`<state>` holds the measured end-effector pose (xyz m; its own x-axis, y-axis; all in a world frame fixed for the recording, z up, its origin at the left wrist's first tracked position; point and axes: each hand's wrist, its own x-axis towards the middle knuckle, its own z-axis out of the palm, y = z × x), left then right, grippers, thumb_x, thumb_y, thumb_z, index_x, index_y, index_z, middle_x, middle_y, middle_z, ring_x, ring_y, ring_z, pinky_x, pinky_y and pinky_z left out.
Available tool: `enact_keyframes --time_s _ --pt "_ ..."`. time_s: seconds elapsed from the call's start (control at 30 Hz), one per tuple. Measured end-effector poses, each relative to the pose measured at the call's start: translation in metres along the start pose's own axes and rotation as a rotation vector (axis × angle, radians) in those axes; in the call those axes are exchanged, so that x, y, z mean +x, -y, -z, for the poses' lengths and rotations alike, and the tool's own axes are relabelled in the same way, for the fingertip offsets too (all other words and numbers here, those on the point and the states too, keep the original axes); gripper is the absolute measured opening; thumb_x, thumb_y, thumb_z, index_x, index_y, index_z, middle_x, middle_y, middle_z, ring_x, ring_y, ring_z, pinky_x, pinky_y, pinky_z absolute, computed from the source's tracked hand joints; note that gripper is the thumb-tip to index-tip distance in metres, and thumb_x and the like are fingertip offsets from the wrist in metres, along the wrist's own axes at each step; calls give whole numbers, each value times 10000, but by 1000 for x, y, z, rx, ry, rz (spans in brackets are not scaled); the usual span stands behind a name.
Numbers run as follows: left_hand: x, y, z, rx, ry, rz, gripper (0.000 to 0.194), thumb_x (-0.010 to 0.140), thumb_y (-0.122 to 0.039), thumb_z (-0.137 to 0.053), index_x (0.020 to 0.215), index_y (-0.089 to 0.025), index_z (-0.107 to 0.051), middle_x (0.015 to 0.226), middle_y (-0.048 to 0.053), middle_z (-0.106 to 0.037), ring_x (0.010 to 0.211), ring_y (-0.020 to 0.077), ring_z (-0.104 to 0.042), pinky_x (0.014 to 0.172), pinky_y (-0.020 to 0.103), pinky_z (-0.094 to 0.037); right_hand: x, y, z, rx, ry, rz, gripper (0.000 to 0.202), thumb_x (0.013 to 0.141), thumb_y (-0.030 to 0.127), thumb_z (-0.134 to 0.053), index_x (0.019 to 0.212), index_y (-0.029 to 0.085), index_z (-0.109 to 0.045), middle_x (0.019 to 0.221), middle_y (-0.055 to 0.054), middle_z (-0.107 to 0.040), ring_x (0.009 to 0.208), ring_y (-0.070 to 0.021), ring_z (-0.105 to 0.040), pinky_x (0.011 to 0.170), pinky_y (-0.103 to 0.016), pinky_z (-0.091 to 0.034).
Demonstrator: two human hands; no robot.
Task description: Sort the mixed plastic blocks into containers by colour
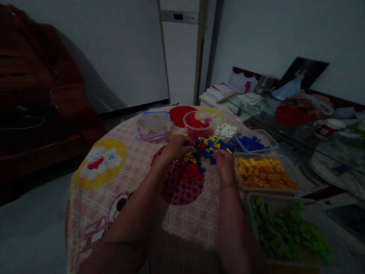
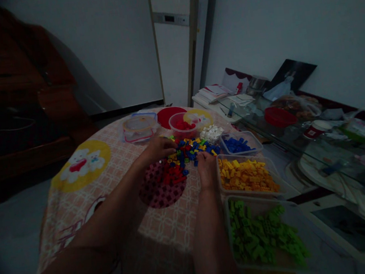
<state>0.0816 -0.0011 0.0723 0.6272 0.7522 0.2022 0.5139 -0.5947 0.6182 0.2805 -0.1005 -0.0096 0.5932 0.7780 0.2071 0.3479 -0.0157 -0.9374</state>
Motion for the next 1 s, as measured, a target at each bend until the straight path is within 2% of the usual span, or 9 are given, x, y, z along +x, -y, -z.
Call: enact_keyframes --time_s 0.1,0.27,0.43,0.67,0.8,1.0 --pt "-13 -2 -7 48 118 -43 170 760 -215 -665 869 -180 -790 793 12 -770 733 150 -672 703 228 -474 1 -1 0 -7 6 -3 387 810 479 -551 797 156 -763 693 -21 -704 672 -185 -594 696 -286 -459" --pt "-18 -6 -13 174 255 -42 159 745 -195 -694 869 -190 -794 862 34 -783 796 183 -684 728 250 -462 1 -1 1 -25 0 -4 398 807 482 -552 831 156 -779 728 -33 -726 706 -198 -619 702 -287 -464" --pt "-25 7 4 187 203 36 194 746 -197 -676 894 -194 -802 845 24 -779 777 182 -672 725 251 -453 0 -2 3 -52 17 2 424 819 496 -540 864 152 -784 744 -45 -739 702 -199 -620 681 -280 -458" --pt "-29 33 24 335 121 164 184 697 -207 -643 780 -190 -807 755 42 -751 711 197 -644 661 269 -423 1 -4 2 -69 14 3 436 821 504 -537 873 153 -790 723 -45 -732 709 -204 -621 680 -283 -461" --pt "-30 43 24 281 83 163 218 707 -234 -618 798 -202 -813 752 19 -758 708 180 -651 661 250 -427 1 -4 1 -59 4 -18 428 815 513 -541 853 161 -781 765 -49 -747 707 -207 -628 680 -291 -471" --pt "-27 33 12 270 182 111 261 710 -216 -634 876 -229 -835 820 22 -789 772 195 -684 742 263 -473 1 -4 2 -64 3 -14 425 814 522 -541 851 173 -780 804 -60 -763 733 -215 -643 708 -297 -482"
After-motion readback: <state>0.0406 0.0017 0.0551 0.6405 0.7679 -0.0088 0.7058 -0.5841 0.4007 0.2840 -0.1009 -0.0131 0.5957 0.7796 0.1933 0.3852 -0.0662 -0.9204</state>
